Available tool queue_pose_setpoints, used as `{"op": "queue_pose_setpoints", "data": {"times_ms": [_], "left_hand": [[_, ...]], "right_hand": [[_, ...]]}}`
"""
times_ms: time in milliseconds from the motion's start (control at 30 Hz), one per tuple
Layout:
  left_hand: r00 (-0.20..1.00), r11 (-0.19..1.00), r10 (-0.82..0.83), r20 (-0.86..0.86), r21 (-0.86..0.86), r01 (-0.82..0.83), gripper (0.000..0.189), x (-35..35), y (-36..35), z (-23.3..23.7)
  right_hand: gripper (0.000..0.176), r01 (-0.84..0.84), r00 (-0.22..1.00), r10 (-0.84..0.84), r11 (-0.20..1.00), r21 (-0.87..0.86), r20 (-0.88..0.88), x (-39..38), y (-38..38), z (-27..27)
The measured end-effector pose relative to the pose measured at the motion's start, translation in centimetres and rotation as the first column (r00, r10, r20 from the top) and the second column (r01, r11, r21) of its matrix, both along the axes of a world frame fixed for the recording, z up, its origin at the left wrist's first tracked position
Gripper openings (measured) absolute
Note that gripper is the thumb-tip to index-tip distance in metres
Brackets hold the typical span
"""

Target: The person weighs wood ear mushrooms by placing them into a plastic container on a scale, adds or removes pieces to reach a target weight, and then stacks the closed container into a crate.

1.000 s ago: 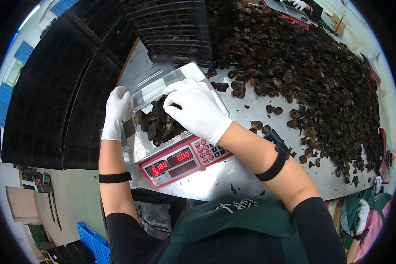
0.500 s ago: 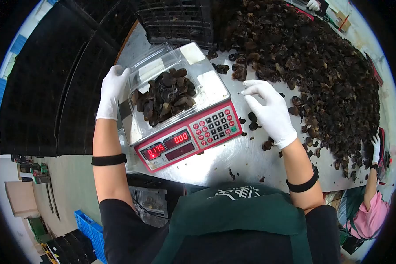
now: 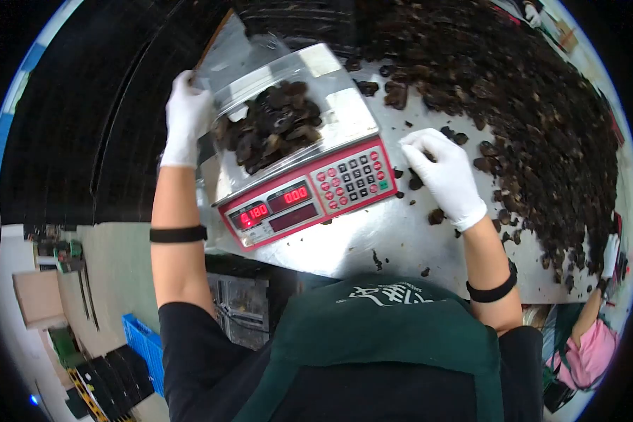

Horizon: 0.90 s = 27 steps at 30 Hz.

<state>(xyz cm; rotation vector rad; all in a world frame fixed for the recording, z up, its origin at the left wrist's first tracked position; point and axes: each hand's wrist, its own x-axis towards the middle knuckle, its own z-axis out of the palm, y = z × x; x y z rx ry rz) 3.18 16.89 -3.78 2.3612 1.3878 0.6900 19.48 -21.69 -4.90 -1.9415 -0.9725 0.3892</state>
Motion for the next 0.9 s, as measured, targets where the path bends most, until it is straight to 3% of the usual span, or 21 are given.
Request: {"op": "queue_pose_setpoints", "data": {"times_ms": [33, 67, 100, 133, 167, 200, 233, 267, 300, 333, 400, 467, 500, 533, 600, 633, 667, 733, 767, 800, 900], "left_hand": [[0.975, 0.998, -0.040, 0.220, 0.052, 0.030, 0.062, -0.3, -0.8, 0.3], [0.849, 0.976, -0.165, 0.501, -0.040, 0.213, 0.058, -1.2, -2.1, 1.3], [0.797, 0.955, -0.248, 0.551, 0.002, 0.296, 0.051, -2.1, -2.5, 1.8], [0.816, 0.940, -0.326, 0.477, 0.068, 0.335, 0.042, -3.1, -4.9, 3.4], [0.797, 0.919, -0.348, 0.494, 0.011, 0.395, 0.041, -4.5, -6.5, 3.8], [0.828, 0.885, -0.464, 0.314, 0.120, 0.450, 0.046, -6.0, -7.8, 4.2], [0.792, 0.824, -0.566, 0.228, 0.176, 0.538, 0.046, -7.5, -9.4, 4.5], [0.823, 0.827, -0.558, 0.107, 0.158, 0.540, 0.043, -8.5, -11.2, 4.7], [0.815, 0.813, -0.575, 0.076, 0.164, 0.558, 0.042, -9.2, -12.1, 4.2], [0.872, 0.876, -0.460, 0.165, -0.077, 0.477, 0.039, -9.6, -13.7, 4.1], [0.867, 0.875, -0.443, 0.227, -0.101, 0.474, 0.043, -10.0, -14.5, 2.2], [0.932, 0.942, -0.253, 0.261, -0.153, 0.299, 0.053, -10.0, -15.2, 1.2], [0.946, 0.920, -0.194, 0.261, -0.286, 0.267, 0.063, -10.4, -15.0, 1.3], [0.888, 0.875, -0.173, 0.425, -0.347, 0.337, 0.051, -10.4, -14.9, 0.9], [0.906, 0.661, -0.042, 0.421, -0.668, 0.341, 0.047, -10.8, -15.3, 1.9], [0.858, 0.617, -0.037, 0.512, -0.664, 0.423, 0.046, -10.8, -15.9, 1.5], [0.854, 0.603, -0.017, 0.520, -0.676, 0.424, 0.059, -10.4, -16.7, 1.5], [0.824, 0.679, -0.082, 0.561, -0.574, 0.458, 0.068, -10.5, -20.0, 1.9], [0.808, 0.622, -0.066, 0.586, -0.609, 0.493, 0.078, -10.3, -21.5, 2.7], [0.778, 0.582, -0.093, 0.621, -0.600, 0.549, 0.080, -11.0, -22.6, 2.1], [0.783, 0.636, -0.088, 0.615, -0.571, 0.520, 0.080, -11.0, -26.4, 0.3]], "right_hand": [[0.021, 0.011, 1.000, -0.011, 1.000, 0.005, 0.006, 0.0, 0.0, 0.0], [0.019, 0.002, 1.000, -0.002, 1.000, 0.021, 0.023, 0.2, -0.1, -0.2], [0.019, 0.014, 0.999, -0.015, 1.000, 0.019, 0.028, 0.5, -0.1, -0.2], [0.019, 0.023, 0.999, -0.024, 1.000, 0.020, 0.027, 0.5, 0.1, 0.0], [0.021, 0.045, 0.991, -0.047, 0.999, -0.021, -0.122, 0.3, 0.6, 1.2], [0.022, 0.057, 0.960, -0.070, 0.997, -0.056, -0.271, 0.1, 1.2, 2.4], [0.026, -0.003, 0.969, 0.028, 0.995, 0.101, -0.247, 0.5, 1.9, 1.4], [0.033, -0.077, 0.915, 0.099, 0.994, 0.072, -0.392, 0.5, 2.8, 2.4], [0.038, -0.123, 0.894, 0.130, 0.991, 0.044, -0.429, 0.3, 4.0, 3.2], [0.043, -0.152, 0.841, 0.140, 0.988, 0.021, -0.523, -0.3, 5.2, 4.5], [0.051, -0.314, 0.804, 0.259, 0.949, -0.012, -0.535, -0.1, 7.8, 3.1], [0.049, -0.405, 0.657, 0.348, 0.911, 0.076, -0.668, -0.2, 9.4, 1.9], [0.046, -0.387, 0.615, 0.366, 0.912, 0.138, -0.698, -0.2, 9.9, 1.3], [0.046, -0.403, 0.613, 0.385, 0.903, 0.146, -0.690, -0.1, 10.0, 1.2], [0.046, -0.375, 0.629, 0.382, 0.912, 0.166, -0.677, -0.1, 9.5, 0.8], [0.047, -0.378, 0.651, 0.393, 0.910, 0.171, -0.649, -0.2, 8.9, 0.5], [0.047, -0.387, 0.652, 0.402, 0.906, 0.174, -0.643, -0.4, 7.9, 0.5], [0.049, -0.315, 0.735, 0.392, 0.920, 0.233, -0.553, -1.3, 4.9, 0.5], [0.049, -0.278, 0.758, 0.363, 0.932, 0.234, -0.543, -1.6, 3.2, 0.6], [0.049, -0.242, 0.778, 0.330, 0.942, 0.231, -0.535, -2.0, 1.3, 0.6], [0.052, -0.183, 0.743, 0.331, 0.936, 0.300, -0.582, -3.2, -3.0, -0.1]]}}
